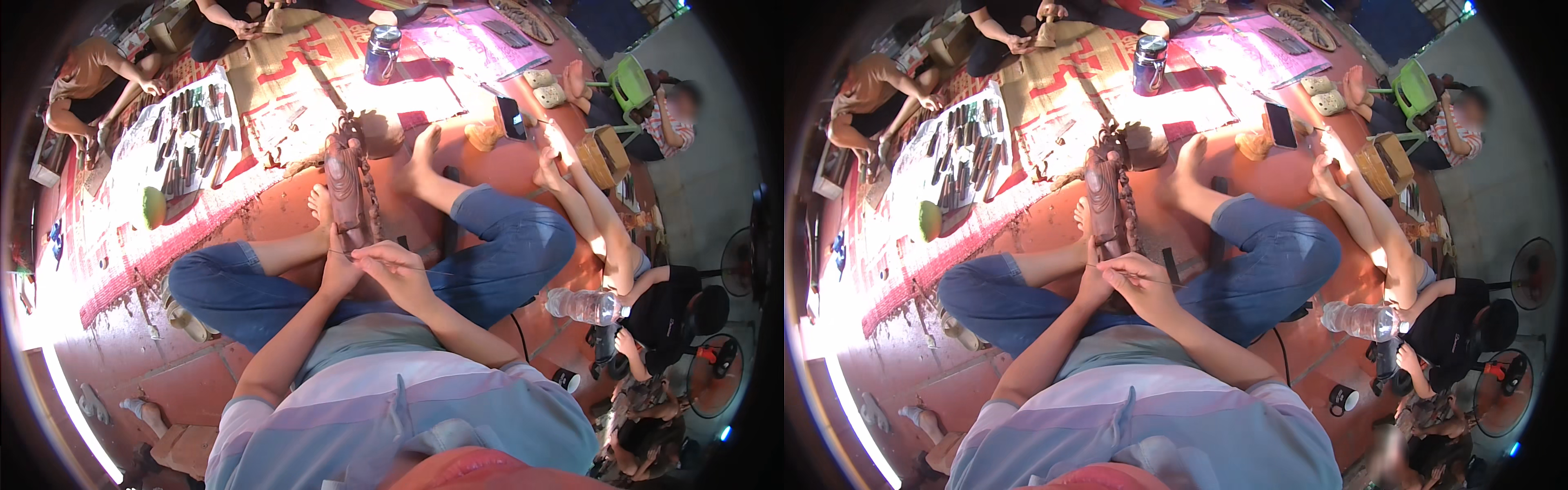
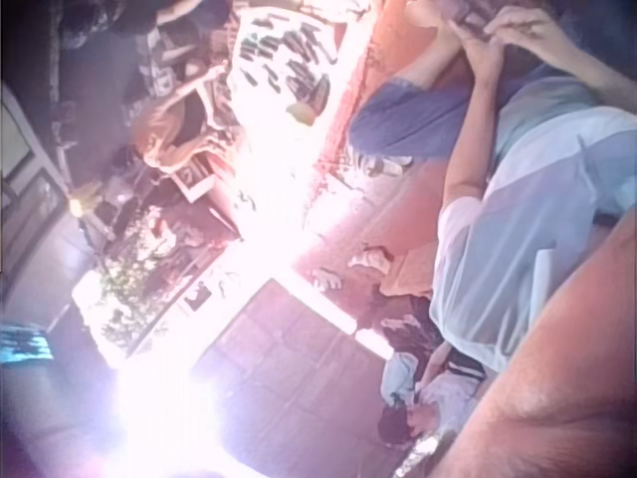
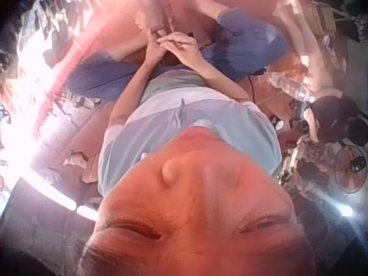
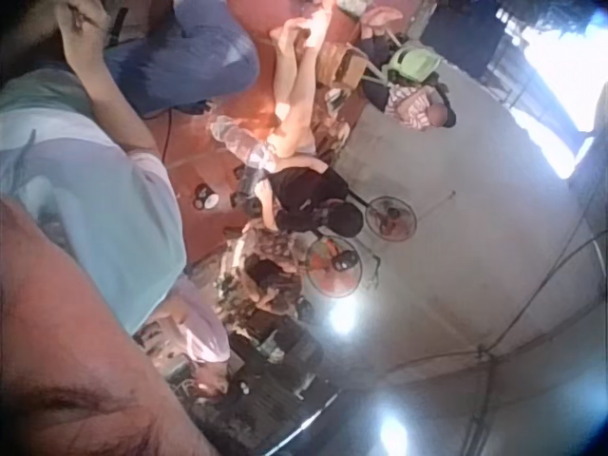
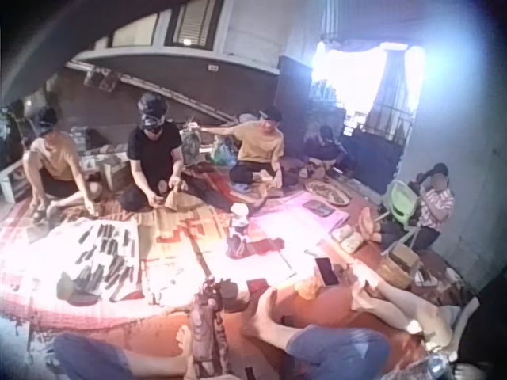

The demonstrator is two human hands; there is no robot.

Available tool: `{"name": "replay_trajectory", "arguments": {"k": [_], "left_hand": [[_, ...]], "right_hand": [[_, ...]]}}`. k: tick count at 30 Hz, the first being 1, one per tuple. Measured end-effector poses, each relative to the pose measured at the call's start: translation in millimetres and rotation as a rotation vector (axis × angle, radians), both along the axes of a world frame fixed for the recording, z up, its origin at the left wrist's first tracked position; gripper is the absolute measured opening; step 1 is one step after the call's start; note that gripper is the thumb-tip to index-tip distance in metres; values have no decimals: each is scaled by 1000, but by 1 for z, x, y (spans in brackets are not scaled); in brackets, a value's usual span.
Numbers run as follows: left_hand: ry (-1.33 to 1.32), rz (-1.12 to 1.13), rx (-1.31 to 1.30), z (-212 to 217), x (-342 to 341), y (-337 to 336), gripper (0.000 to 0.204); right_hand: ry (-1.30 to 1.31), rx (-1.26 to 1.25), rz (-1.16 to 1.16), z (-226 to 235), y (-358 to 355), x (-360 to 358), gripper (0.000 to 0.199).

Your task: The person carves a dark wooden figurine using a small chisel and a metal file. They hold the figurine in their left hand and use the tools in their right hand to shape and smooth the surface, frequently rotating the object to access different areas.

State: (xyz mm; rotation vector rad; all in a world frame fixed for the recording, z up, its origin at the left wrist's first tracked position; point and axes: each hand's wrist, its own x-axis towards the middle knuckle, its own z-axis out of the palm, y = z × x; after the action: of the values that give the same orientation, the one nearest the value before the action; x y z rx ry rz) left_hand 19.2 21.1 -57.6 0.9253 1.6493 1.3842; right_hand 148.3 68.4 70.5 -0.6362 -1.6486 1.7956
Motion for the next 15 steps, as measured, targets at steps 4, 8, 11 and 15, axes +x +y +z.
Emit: {"name": "replay_trajectory", "arguments": {"k": [4,8,11,15], "left_hand": [[-1,-20,-63,3,-1,-2,116],[-73,-44,-63,23,-4,-7,116],[-84,-42,-52,24,-3,-7,115],[-26,-15,-112,22,-3,-7,114]], "right_hand": [[-8,-52,-20,6,-5,5,19],[-39,-46,15,4,-9,6,19],[-35,-38,33,3,-10,4,19],[4,-80,1,-1,4,3,18]]}}
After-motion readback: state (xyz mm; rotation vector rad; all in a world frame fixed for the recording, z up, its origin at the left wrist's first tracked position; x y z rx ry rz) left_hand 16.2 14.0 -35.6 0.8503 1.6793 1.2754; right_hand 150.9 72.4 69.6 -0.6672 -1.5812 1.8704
